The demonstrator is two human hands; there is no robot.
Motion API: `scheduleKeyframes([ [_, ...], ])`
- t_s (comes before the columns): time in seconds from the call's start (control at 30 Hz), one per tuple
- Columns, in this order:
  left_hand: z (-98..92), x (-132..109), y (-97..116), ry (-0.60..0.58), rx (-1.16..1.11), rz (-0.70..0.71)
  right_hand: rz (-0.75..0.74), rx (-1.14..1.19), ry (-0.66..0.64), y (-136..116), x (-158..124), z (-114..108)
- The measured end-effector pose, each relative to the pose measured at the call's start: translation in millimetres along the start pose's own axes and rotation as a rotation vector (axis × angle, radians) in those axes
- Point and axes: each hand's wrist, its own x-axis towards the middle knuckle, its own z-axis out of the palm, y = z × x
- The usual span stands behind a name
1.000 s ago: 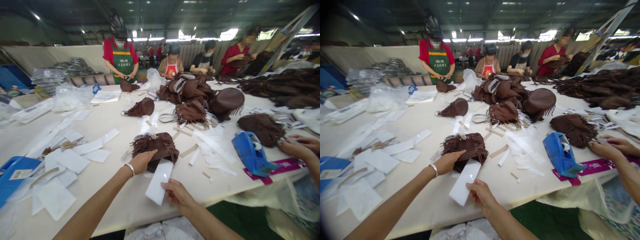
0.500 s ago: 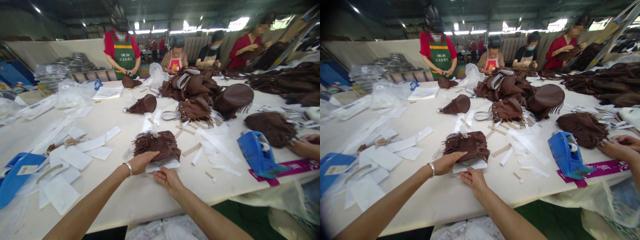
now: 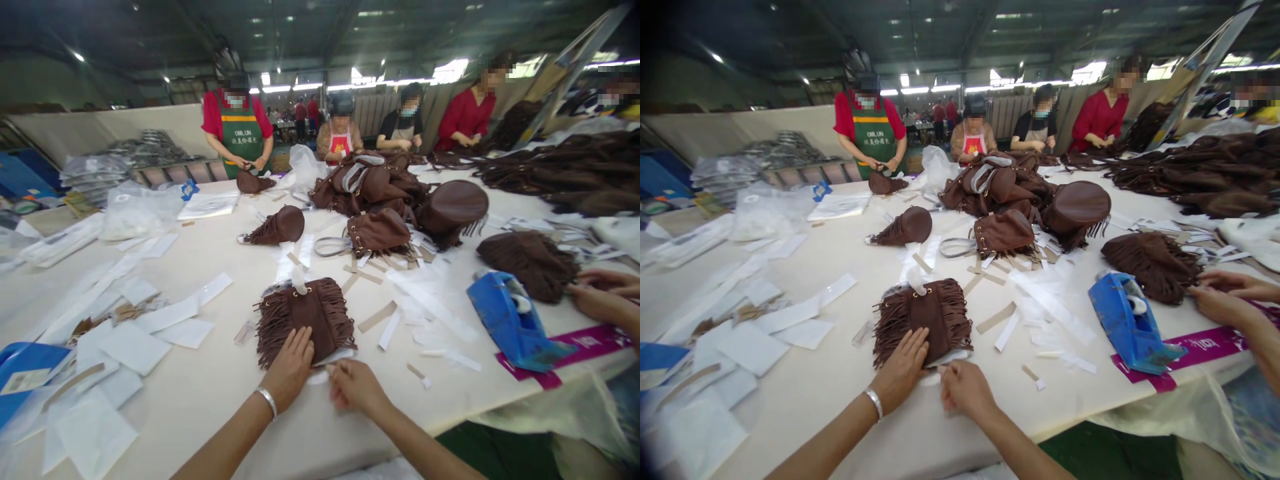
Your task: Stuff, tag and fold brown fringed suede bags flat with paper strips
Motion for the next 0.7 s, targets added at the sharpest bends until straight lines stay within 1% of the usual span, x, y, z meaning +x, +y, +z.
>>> scheduleKeyframes([
  [0.03, 5.2, -2, 0, 0.022, 0.008, -0.001, -0.146, -0.148, 0.05, -4, -5, -11],
  [0.07, 8.9, -3, 1, 0.041, 0.015, -0.002, -0.336, -0.337, 0.096, -9, -8, -21],
  [0.13, 12.3, -6, 1, 0.064, 0.023, -0.009, -0.727, -0.769, 0.14, -19, -3, -37],
  [0.17, 12.7, -6, 1, 0.069, 0.027, -0.013, -0.861, -0.958, 0.122, -22, 5, -42],
  [0.2, 12.6, -7, 1, 0.07, 0.031, -0.016, -0.932, -1.095, 0.081, -25, 16, -45],
  [0.23, 12.4, -8, 0, 0.07, 0.033, -0.019, -0.968, -1.193, 0.038, -25, 29, -47],
  [0.3, 12.2, -9, -3, 0.063, 0.036, -0.025, -1.008, -1.297, -0.017, -22, 53, -48],
  [0.33, 12.2, -10, -6, 0.056, 0.035, -0.028, -1.029, -1.321, -0.029, -18, 62, -47],
  [0.4, 11.8, -11, -9, 0.04, 0.022, -0.035, -1.069, -1.345, -0.01, -10, 73, -46],
  [0.53, 6.9, -10, -14, -0.001, -0.061, -0.06, -1.078, -1.378, 0.066, -3, 70, -44],
  [0.7, -0.7, -6, -20, -0.077, -0.135, -0.05, -1.088, -1.4, 0.038, -14, 67, -40],
])
